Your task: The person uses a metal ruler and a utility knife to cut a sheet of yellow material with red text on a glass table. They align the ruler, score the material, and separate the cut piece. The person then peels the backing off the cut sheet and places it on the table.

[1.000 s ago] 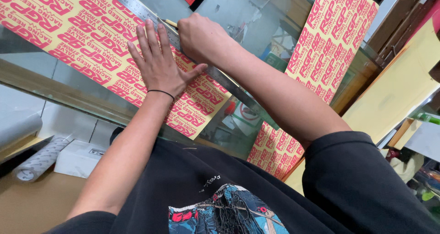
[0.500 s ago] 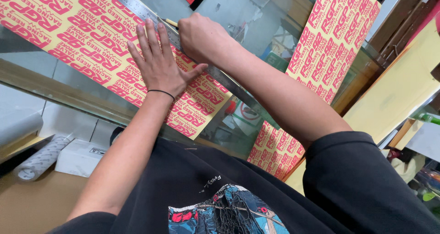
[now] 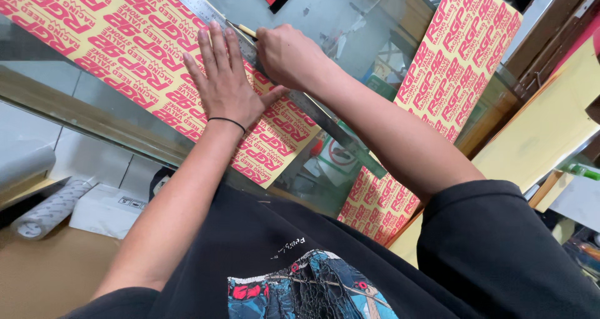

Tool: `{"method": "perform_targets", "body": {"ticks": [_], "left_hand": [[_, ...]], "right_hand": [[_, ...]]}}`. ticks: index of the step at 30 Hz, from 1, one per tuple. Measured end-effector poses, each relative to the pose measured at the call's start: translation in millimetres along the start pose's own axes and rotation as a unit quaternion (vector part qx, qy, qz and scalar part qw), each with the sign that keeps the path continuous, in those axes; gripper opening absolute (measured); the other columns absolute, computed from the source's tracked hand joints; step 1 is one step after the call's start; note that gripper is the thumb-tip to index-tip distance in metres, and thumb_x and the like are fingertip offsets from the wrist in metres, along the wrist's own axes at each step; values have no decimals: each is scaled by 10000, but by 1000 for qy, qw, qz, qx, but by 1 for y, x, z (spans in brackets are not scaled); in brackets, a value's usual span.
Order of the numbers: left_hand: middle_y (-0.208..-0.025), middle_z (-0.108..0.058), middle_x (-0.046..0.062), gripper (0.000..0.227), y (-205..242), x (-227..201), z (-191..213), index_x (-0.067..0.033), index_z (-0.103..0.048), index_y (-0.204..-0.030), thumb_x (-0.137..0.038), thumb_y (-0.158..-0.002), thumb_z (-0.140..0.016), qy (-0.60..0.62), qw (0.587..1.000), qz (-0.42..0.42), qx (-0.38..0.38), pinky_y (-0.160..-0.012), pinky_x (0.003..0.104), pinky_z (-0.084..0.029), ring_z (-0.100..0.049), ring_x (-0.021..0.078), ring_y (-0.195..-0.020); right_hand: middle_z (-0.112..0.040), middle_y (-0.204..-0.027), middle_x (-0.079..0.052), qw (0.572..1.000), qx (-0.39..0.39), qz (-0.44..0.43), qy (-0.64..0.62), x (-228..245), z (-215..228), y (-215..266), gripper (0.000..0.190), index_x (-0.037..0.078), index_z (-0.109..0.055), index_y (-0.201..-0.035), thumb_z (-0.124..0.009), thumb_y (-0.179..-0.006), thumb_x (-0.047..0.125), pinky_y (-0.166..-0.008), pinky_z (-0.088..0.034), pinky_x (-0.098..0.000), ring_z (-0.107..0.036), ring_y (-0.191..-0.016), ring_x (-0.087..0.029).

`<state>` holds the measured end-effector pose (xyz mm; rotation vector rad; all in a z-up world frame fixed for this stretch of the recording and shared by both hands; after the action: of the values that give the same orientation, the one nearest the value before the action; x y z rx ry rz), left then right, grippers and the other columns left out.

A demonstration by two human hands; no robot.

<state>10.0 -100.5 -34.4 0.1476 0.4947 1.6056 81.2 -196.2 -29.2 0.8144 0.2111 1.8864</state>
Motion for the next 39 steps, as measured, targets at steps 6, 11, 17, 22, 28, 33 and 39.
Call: {"method": "perform_targets", "body": {"ticks": [6,11,17,22,28,33,39], "left_hand": [[-1717,27,202,1420,0,0,1,-10,-100,-1691,-1035,-742,-356,13,1000,-12,-23,-1224,706,-1,50,374,-1583],[-1714,39,202,1427,1,1,-2,-3,-104,-1690,-1040,-738,-336,3,1000,-15,-22,-1225,703,-5,60,379,-1580],[-1718,14,196,1398,-2,0,-4,-10,-119,-1688,-1002,-751,-422,-6,999,-13,-31,-1225,699,-28,40,377,-1580],[-1730,-8,175,1356,-4,2,-7,-24,-106,-1682,-909,-770,-578,-4,1000,-4,-29,-1225,697,-25,26,361,-1587],[-1722,13,188,1329,-3,-1,-3,-6,-101,-1676,-944,-809,-468,-18,1000,1,-14,-1212,722,-40,44,358,-1580],[-1723,30,168,1392,3,-4,4,-21,-97,-1685,-991,-747,-440,-24,999,14,-16,-1145,820,-16,98,338,-1564],[-1730,69,126,1413,4,-4,4,-59,-60,-1692,-1018,-715,-411,-15,999,30,-5,-1144,819,25,132,331,-1563]], "right_hand": [[-650,-894,-284,1000,3,-3,18,0,0,-1,238,16,-567,-981,-421,-1031,197,-558,-490,-622,-627,-730,-583],[-643,-816,-265,999,-14,28,30,-3,-6,-4,223,21,-558,-931,-454,-1041,184,-514,-477,-593,-612,-651,-550],[-623,-805,-274,999,-34,37,-16,-6,-9,0,266,4,-542,-927,-417,-1052,201,-539,-441,-593,-580,-648,-548],[-619,-796,-252,994,-71,45,-65,-3,-14,13,255,26,-476,-926,-408,-1063,230,-560,-401,-597,-544,-655,-534],[-598,-793,-237,995,-62,30,-74,-24,-25,58,234,32,-459,-944,-414,-1067,226,-555,-382,-580,-547,-646,-501],[-590,-788,-169,995,-37,-5,-89,-46,-34,120,254,59,-452,-965,-371,-1113,250,-519,-391,-484,-549,-609,-355],[-607,-821,-206,998,-41,-22,-53,-80,-54,183,168,52,-479,-1074,-428,-1089,212,-538,-426,-539,-587,-653,-435]]}}
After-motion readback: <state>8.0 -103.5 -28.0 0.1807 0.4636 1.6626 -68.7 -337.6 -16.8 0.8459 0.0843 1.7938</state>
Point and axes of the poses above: each hand's wrist, its own y-axis away from the middle knuckle, its own z-axis out of the back of the hand, x = y × z, the point moved 8 cm from there along -y, towards the middle knuckle
